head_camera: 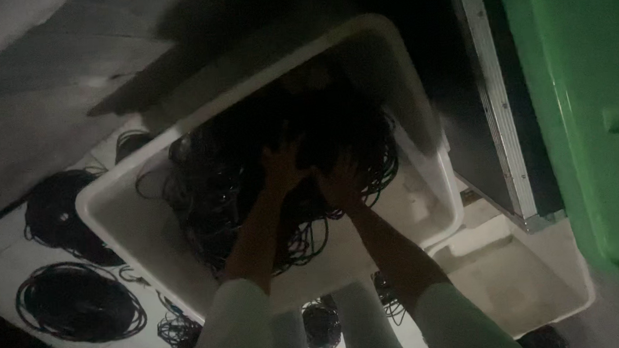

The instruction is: The person picks up black cables from a pile on the floor and places them into a white bin, occasionally coiling them by hand.

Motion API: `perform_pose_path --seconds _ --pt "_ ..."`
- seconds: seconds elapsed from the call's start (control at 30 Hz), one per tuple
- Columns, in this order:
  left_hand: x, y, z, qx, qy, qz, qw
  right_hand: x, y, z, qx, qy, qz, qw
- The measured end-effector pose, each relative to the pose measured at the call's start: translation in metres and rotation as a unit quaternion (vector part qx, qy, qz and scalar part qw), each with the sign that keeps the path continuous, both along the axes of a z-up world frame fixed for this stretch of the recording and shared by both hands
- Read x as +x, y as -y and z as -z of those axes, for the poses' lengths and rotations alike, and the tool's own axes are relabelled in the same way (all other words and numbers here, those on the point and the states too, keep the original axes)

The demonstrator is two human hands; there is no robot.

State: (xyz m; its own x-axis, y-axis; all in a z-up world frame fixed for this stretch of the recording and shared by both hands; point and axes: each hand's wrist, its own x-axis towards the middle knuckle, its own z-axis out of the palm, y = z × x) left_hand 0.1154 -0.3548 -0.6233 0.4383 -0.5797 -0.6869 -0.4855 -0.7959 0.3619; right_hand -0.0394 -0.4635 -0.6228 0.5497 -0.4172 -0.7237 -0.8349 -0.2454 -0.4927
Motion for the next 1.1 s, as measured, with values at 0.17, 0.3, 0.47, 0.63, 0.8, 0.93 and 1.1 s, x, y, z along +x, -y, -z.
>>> perform_pose_path --seconds 0.17,0.3,0.47,0.63,0.8,0.93,1.1 --pt "-0.013 -0.007 0.011 -0.086 0.018 -0.031 0.996 0.002 0.012 0.018 0.005 -0.024 -0.023 0.999" --pt "-0.02 -0.007 -0.016 -0.188 0.107 -0.063 0.974 0.008 0.015 0.016 -0.024 -0.016 -0.031 0.999" --pt "-0.059 -0.027 -0.044 -0.2 0.15 -0.128 0.96 0.008 -0.012 -0.036 -0.104 0.013 -0.009 0.994" --pt "-0.08 -0.054 -0.072 -0.32 0.145 -0.127 0.928 -0.001 -0.046 -0.088 -0.149 0.146 0.032 0.977" --pt "-0.099 -0.114 -0.132 -0.336 -0.056 -0.277 0.899 -0.031 -0.067 -0.113 -0.151 0.313 -0.014 0.937" --pt "-0.117 -0.155 -0.147 -0.269 -0.097 -0.248 0.926 -0.038 -0.102 -0.107 -0.226 0.262 -0.211 0.914" --pt "-0.153 -0.206 -0.126 -0.23 0.075 -0.199 0.95 -0.058 -0.142 -0.053 -0.262 0.209 -0.495 0.801"
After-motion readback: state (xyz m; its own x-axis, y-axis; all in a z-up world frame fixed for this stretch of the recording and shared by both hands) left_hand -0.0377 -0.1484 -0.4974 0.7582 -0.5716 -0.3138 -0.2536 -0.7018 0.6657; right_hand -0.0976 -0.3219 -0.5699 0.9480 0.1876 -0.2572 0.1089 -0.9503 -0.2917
